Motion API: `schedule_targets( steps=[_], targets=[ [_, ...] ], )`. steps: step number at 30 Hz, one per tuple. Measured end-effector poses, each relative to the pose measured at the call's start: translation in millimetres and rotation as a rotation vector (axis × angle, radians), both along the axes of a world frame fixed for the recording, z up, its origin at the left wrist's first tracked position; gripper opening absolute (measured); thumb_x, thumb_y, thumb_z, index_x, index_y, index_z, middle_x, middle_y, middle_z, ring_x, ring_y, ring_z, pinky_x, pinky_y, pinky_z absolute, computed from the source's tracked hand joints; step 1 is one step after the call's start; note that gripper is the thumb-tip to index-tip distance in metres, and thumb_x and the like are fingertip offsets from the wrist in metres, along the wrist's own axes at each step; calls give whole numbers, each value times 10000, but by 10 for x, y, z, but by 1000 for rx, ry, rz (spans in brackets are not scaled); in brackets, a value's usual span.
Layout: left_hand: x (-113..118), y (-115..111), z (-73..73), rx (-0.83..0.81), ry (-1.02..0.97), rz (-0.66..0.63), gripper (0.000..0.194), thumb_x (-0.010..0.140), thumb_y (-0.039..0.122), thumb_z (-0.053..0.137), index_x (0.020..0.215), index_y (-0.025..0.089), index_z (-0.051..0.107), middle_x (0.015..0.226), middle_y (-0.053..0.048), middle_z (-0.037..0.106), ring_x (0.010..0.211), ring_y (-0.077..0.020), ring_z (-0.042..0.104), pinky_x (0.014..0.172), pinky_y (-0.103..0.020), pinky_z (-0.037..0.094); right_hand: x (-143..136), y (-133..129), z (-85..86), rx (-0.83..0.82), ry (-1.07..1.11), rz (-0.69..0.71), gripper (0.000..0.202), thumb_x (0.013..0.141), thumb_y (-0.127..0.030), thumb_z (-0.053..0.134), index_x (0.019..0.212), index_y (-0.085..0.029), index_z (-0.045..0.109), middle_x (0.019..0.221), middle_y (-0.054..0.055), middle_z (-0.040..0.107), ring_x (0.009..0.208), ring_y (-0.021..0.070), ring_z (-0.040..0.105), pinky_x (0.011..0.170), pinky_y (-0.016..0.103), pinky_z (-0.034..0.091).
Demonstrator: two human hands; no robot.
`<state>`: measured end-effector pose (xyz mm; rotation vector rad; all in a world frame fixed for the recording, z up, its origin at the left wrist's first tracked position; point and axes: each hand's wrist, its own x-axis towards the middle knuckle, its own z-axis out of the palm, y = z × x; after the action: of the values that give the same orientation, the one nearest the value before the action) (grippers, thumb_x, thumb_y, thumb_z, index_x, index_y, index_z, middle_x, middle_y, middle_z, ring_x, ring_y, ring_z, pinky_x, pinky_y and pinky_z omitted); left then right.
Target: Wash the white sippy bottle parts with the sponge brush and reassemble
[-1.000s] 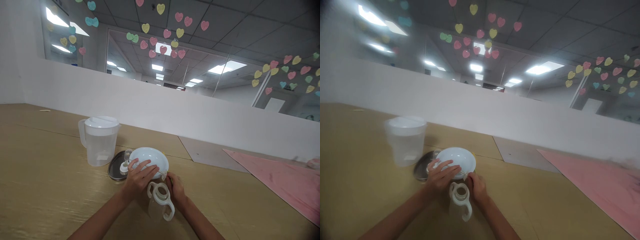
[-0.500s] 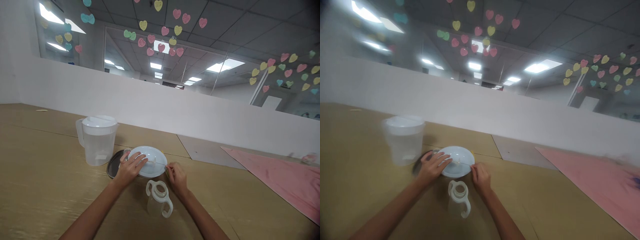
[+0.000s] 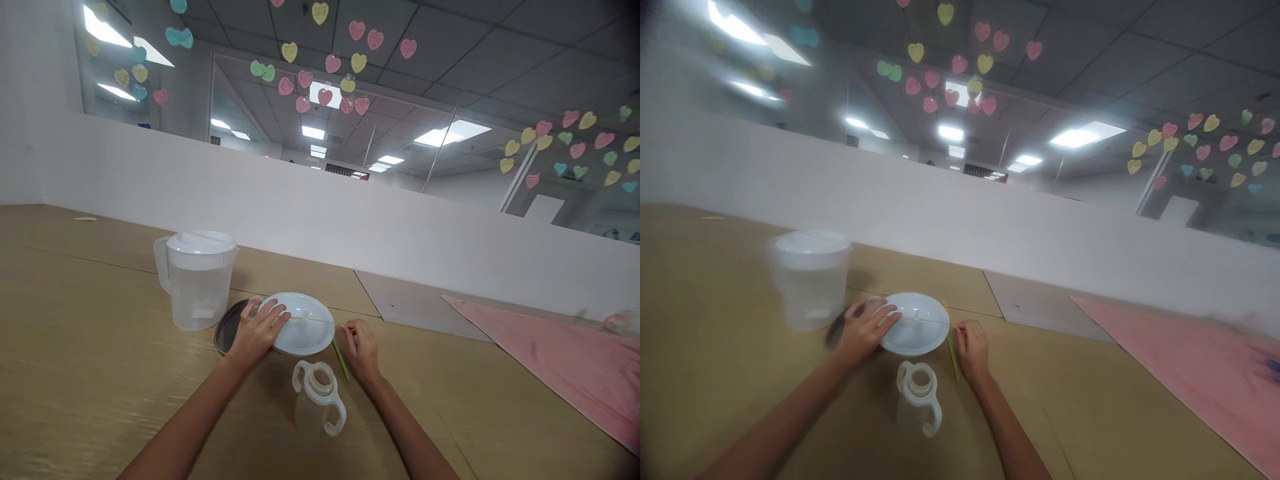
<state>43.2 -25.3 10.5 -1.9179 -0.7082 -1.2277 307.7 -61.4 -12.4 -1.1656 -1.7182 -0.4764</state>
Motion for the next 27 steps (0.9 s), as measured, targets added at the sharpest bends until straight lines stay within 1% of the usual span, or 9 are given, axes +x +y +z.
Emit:
schedule_targets(
  steps=[3, 6, 9, 12, 15, 18, 20, 22, 27],
  targets=[
    [-19, -8, 20, -1, -15, 15, 149, 861, 136, 537, 886, 243, 638, 920, 5, 698, 940, -180, 612, 939, -395, 261, 31, 18, -22, -18, 16, -10, 205, 911, -257, 415, 785, -171, 552, 738, 39, 582, 680, 149, 534, 604, 266, 454],
    [-31, -41, 59, 8, -21, 44, 174, 862, 116, 524, 880, 248, 635, 798, 17, 679, 810, -155, 612, 890, -376, 282, 66, 31, -22, -37, 41, -18, 209, 913, -273, 413, 784, -173, 544, 741, 39, 576, 683, 150, 537, 595, 262, 459],
    [-44, -69, 102, 11, -24, 76, 194, 858, 100, 513, 890, 248, 635, 650, 28, 614, 657, -137, 569, 803, -350, 305, 87, 33, -15, -36, 75, -34, 220, 914, -292, 407, 787, -173, 542, 738, 38, 576, 675, 151, 542, 593, 265, 462],
    [-55, -80, 131, 3, 13, 77, 183, 859, 109, 506, 915, 228, 632, 611, 20, 576, 618, -138, 540, 731, -331, 314, 88, 26, -15, -8, 124, -49, 229, 910, -321, 410, 803, -175, 550, 736, 37, 587, 671, 152, 550, 595, 268, 464],
    [-72, -80, 148, -3, 32, 59, 174, 869, 118, 494, 939, 210, 623, 604, 19, 575, 619, -133, 536, 720, -324, 315, 92, 9, -3, 25, 248, -80, 253, 902, -375, 415, 835, -172, 550, 753, 46, 591, 680, 160, 556, 574, 266, 456],
    [-114, -75, 173, -23, -72, 47, 142, 879, 147, 497, 929, 196, 620, 585, 21, 580, 602, -134, 532, 722, -329, 312, 108, -21, 33, 71, 448, -157, 300, 899, -432, 397, 855, -164, 525, 661, 14, 540, 592, 149, 523, 540, 260, 430],
    [-143, -75, 193, -62, -172, 24, 123, 882, 167, 501, 916, 187, 617, 615, 12, 611, 607, -138, 539, 730, -334, 314, 108, -44, 51, 96, 540, -195, 321, 899, -456, 382, 843, -164, 503, 583, -21, 480, 521, 136, 478, 520, 253, 405],
    [-151, -82, 204, -118, -258, -28, 119, 887, 180, 492, 896, 177, 611, 678, -2, 650, 639, -143, 557, 753, -336, 321, 86, -60, 38, 84, 550, -178, 333, 898, -471, 375, 841, -165, 494, 563, -32, 460, 499, 132, 459, 506, 247, 392],
    [-66, -100, 167, -298, -347, -208, 203, 922, 205, 397, 924, 176, 598, 855, -30, 693, 789, -164, 594, 835, -346, 337, -38, -57, -103, -43, 411, -71, 316, 905, -440, 371, 862, -162, 515, 612, -7, 512, 512, 129, 480, 498, 237, 406]
  ],
)
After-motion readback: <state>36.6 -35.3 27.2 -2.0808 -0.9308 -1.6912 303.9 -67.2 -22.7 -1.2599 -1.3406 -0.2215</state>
